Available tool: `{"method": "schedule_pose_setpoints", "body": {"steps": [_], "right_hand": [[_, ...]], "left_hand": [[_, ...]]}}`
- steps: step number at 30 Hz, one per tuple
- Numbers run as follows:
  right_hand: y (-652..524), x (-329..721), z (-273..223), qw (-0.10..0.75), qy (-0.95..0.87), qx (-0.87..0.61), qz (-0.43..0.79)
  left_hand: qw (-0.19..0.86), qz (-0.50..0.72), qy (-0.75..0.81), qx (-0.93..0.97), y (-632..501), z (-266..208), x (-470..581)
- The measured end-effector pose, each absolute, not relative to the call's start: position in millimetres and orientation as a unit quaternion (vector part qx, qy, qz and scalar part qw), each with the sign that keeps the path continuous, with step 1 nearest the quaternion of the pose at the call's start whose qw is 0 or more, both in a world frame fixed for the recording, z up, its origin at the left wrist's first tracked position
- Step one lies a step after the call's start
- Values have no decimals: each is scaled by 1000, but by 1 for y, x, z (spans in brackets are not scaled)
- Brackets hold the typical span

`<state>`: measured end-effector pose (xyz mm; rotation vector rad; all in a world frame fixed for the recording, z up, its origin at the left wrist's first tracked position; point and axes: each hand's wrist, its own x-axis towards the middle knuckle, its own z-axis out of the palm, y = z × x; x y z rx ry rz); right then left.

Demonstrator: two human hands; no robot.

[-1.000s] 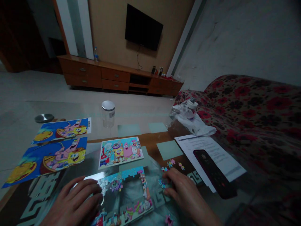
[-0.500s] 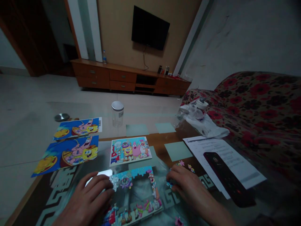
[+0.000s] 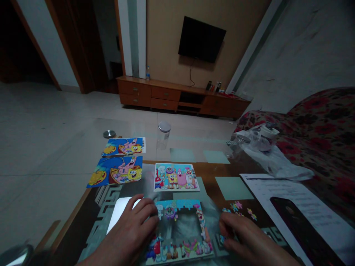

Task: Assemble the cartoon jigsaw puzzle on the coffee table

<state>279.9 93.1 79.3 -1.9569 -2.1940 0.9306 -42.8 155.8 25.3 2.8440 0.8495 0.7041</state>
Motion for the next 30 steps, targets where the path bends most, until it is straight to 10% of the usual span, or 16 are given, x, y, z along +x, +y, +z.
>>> {"method": "schedule_pose_setpoints", "body": {"steps": [30], "right_hand": [[180, 161, 69, 139, -740, -532, 387]], "left_hand": [[51, 313, 298, 900, 155, 12, -35]]}}
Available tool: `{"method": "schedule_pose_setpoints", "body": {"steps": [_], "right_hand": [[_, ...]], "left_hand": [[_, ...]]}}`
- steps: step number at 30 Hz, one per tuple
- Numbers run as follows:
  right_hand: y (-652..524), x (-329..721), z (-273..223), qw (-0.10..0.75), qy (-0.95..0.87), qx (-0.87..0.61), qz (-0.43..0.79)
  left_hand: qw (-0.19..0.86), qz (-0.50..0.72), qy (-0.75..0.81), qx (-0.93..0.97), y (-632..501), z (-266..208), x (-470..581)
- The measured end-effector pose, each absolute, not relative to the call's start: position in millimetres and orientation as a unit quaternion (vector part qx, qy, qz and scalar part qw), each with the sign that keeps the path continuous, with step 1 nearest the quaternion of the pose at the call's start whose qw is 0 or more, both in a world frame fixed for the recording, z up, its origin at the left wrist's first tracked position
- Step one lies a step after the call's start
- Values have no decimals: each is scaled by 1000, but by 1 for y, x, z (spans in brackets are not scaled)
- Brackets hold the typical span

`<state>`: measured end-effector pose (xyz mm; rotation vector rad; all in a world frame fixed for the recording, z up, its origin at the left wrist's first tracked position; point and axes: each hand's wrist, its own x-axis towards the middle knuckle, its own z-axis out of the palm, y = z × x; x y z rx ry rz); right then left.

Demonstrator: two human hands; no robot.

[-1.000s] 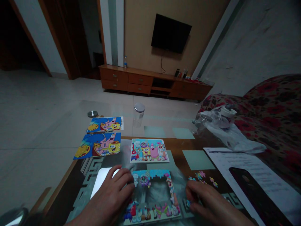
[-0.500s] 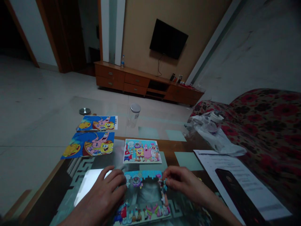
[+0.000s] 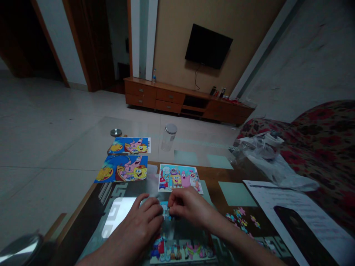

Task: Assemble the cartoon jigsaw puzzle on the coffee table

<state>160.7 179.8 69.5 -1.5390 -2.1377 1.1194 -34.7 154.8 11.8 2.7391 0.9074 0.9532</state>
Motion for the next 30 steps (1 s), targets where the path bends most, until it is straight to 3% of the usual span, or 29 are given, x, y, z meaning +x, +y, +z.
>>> {"method": "schedule_pose_setpoints", "body": {"steps": [19, 30], "right_hand": [[181, 147, 73, 62, -800, -546, 240], [173, 170, 74, 110, -801, -545, 221]], "left_hand": [[73, 293, 303, 904, 154, 10, -35], [45, 316, 305, 897, 150, 12, -35]]}}
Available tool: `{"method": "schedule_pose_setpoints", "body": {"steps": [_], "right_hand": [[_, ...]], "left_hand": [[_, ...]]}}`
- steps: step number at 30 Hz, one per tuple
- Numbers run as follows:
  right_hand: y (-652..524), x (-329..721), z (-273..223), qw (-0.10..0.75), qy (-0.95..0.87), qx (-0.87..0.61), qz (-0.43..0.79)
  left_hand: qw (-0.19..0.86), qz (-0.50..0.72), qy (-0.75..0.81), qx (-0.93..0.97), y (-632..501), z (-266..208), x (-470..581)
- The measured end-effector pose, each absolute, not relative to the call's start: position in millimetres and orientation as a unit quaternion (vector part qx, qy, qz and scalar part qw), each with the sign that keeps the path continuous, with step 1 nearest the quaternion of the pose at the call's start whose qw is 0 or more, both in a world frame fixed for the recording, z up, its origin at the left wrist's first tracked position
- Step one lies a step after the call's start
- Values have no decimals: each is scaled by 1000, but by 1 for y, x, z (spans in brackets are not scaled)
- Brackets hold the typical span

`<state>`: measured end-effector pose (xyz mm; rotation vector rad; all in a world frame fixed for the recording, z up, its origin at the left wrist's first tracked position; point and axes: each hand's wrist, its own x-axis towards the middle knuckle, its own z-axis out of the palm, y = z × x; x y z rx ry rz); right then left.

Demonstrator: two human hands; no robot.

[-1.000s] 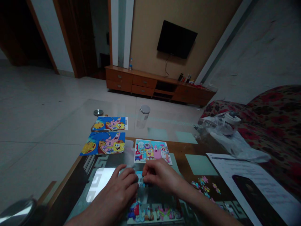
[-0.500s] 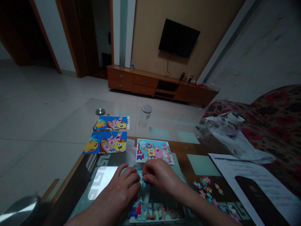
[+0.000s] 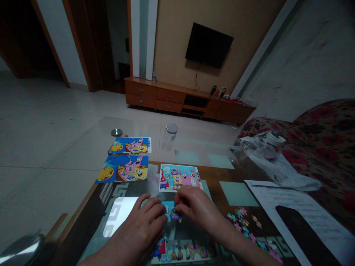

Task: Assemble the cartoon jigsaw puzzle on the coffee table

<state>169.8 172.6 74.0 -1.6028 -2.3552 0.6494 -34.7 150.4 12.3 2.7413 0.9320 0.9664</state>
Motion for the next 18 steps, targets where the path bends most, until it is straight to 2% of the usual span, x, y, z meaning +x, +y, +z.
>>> {"method": "schedule_pose_setpoints", "body": {"steps": [8, 18], "right_hand": [[154, 179, 69, 130, -795, -551, 219], [152, 185, 80, 134, -792, -556, 215]], "left_hand": [[-26, 159, 258, 953, 153, 21, -40], [-25, 156, 258, 953, 153, 20, -39]]}}
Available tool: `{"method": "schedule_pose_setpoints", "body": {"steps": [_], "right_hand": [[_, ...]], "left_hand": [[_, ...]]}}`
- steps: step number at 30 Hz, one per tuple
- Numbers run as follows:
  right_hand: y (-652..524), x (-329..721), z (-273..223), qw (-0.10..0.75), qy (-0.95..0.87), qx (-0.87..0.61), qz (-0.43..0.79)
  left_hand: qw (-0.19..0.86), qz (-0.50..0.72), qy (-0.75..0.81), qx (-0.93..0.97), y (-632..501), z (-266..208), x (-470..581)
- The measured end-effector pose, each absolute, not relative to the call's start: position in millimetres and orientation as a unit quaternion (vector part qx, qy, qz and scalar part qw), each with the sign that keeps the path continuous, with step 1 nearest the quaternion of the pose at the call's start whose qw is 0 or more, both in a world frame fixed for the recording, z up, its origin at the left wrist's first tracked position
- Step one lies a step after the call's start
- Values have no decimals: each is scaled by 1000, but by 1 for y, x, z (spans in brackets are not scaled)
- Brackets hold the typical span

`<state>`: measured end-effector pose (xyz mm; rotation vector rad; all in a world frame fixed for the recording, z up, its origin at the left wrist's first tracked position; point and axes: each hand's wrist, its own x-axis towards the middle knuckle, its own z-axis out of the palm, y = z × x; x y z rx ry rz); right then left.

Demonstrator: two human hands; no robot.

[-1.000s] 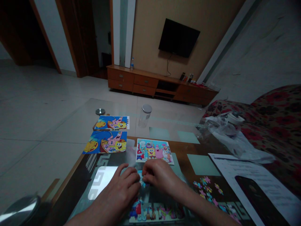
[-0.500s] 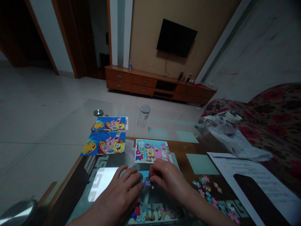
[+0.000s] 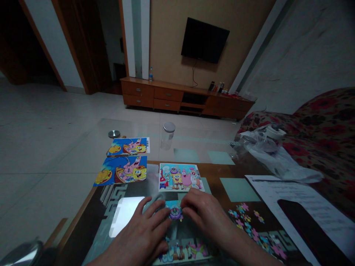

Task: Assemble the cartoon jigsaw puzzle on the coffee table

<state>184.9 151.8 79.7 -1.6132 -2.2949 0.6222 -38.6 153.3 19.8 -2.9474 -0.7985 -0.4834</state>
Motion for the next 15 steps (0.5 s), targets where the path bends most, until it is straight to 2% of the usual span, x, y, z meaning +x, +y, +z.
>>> {"method": "schedule_pose_setpoints", "body": {"steps": [15], "right_hand": [[136, 204, 80, 131, -786, -563, 219]], "left_hand": [[42, -129, -260, -956, 153, 21, -40]]}}
